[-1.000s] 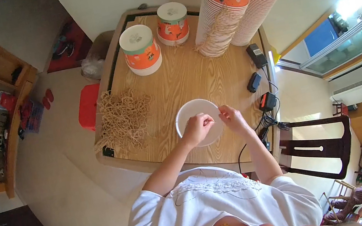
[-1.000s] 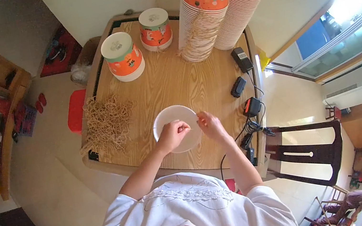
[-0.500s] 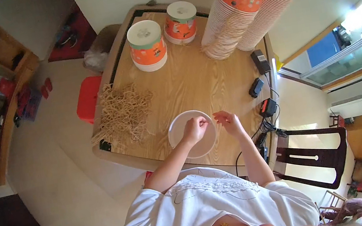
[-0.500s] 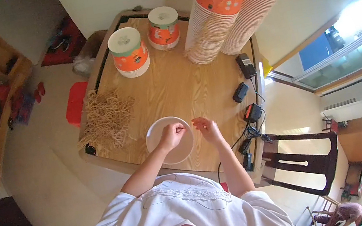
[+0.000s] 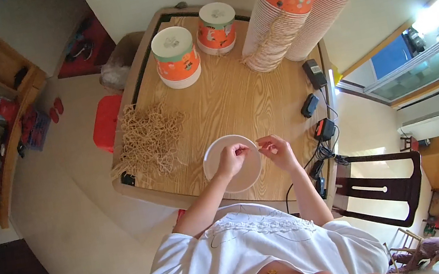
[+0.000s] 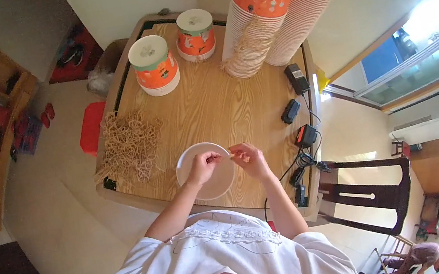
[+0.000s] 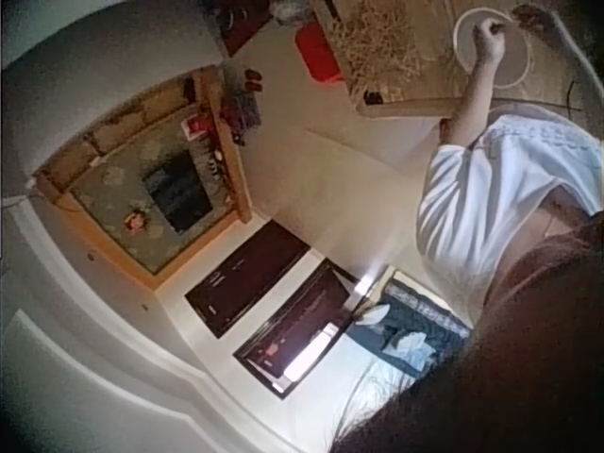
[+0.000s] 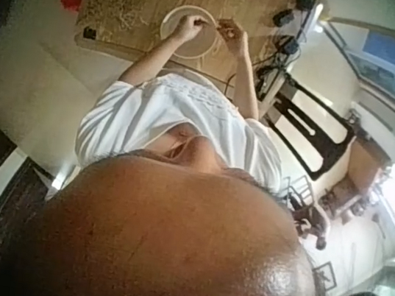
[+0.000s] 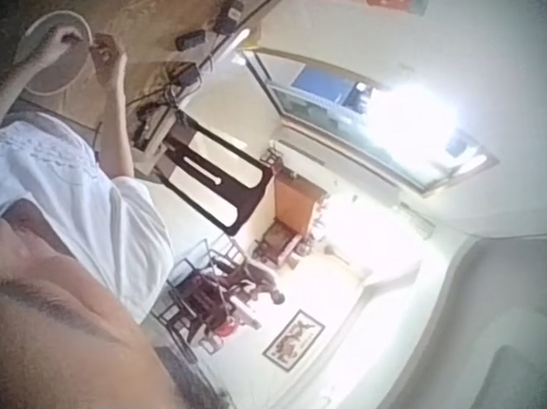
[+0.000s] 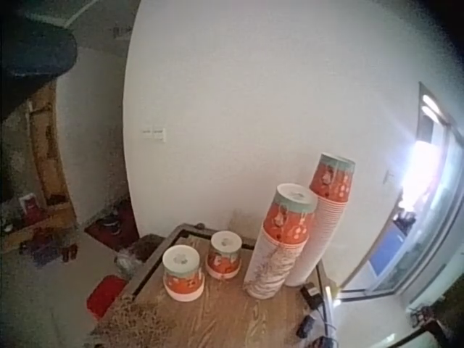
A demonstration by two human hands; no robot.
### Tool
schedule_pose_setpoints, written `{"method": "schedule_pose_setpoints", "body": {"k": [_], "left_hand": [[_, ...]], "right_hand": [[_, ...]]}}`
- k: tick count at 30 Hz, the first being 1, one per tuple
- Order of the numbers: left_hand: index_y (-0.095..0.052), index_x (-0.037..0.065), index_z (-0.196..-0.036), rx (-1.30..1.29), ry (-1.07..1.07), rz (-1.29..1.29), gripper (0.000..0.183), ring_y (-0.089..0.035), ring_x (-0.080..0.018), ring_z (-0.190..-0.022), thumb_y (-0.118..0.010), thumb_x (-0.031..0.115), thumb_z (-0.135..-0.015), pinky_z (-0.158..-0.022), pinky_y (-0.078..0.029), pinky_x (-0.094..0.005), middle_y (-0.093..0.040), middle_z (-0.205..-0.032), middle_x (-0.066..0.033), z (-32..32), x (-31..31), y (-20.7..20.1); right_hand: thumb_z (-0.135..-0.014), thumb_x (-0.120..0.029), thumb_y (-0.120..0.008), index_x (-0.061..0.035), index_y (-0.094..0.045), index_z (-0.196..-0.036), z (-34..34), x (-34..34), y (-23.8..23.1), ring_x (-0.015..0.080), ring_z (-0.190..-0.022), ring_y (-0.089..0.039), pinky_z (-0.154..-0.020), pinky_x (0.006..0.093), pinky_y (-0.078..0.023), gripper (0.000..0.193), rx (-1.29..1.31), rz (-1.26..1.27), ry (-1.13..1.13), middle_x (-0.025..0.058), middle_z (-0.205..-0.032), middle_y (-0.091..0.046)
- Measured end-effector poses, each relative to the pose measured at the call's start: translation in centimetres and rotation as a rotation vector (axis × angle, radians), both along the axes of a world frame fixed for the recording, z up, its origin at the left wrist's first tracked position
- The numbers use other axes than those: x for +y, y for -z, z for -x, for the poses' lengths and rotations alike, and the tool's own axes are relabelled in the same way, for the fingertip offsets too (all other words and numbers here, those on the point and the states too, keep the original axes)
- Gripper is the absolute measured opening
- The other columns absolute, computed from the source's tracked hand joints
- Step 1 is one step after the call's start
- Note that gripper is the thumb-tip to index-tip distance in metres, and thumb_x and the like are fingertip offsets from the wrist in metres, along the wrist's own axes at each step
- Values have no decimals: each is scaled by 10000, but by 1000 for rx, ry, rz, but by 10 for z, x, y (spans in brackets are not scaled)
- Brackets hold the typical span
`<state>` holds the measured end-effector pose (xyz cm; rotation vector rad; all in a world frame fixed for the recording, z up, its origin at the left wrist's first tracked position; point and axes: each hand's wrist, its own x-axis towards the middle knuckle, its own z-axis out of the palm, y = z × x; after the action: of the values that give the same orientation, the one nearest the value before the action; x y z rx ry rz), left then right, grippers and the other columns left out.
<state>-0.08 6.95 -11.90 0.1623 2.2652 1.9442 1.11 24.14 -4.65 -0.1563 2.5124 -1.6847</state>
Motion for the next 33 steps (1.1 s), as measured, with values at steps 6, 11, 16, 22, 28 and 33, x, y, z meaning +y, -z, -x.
{"method": "schedule_pose_setpoints", "body": {"k": [6,11,16,22,28,33], "left_hand": [[-648,64,-837,-448,131,-244,105,-407,-19,-502,-621,158,-800,-414,-302,-179,-541,-643,59,3,-7,-55],[-652,67,-853,-527,118,-231,96,-396,-14,-502,-623,142,-801,-427,-309,-170,-528,-635,66,2,-9,-56],[-645,14,-843,4,-10,-74,121,-512,-34,-610,-655,113,-775,-550,-426,-195,-615,-701,13,-5,0,-52],[-642,14,-815,116,-20,189,118,-577,-113,-598,-664,110,-749,-553,-451,-253,-641,-706,-82,-6,-1,-45],[-636,31,-773,59,-39,248,86,-619,-233,-638,-648,100,-724,-574,-473,-306,-628,-708,-121,-7,3,-43],[-631,31,-754,49,-53,285,81,-613,-230,-604,-645,107,-729,-547,-464,-313,-620,-670,-123,-6,4,-41]], "right_hand": [[-742,-44,-646,-42,-627,-919,1,-8,-13,172,-702,-580,-603,274,-466,178,139,-68,-118,73,-788,-602],[-775,-56,-610,-22,-611,-884,2,-11,-17,176,-702,-576,-624,282,-461,114,122,-107,-93,85,-782,-601],[-826,-104,-548,-9,-585,-837,3,-8,-4,190,-701,-563,-643,289,-450,103,146,-198,-113,90,-765,-593],[-873,-115,-467,2,-544,-832,4,-8,3,170,-680,-535,-638,281,-438,146,26,-139,53,78,-718,-550],[-875,-119,-468,-3,-553,-846,8,7,16,147,-673,-524,-629,266,-433,147,-18,-121,63,76,-716,-551],[-853,-97,-500,-8,-575,-852,8,9,23,147,-653,-524,-600,262,-430,116,78,-184,8,78,-729,-556]]}}
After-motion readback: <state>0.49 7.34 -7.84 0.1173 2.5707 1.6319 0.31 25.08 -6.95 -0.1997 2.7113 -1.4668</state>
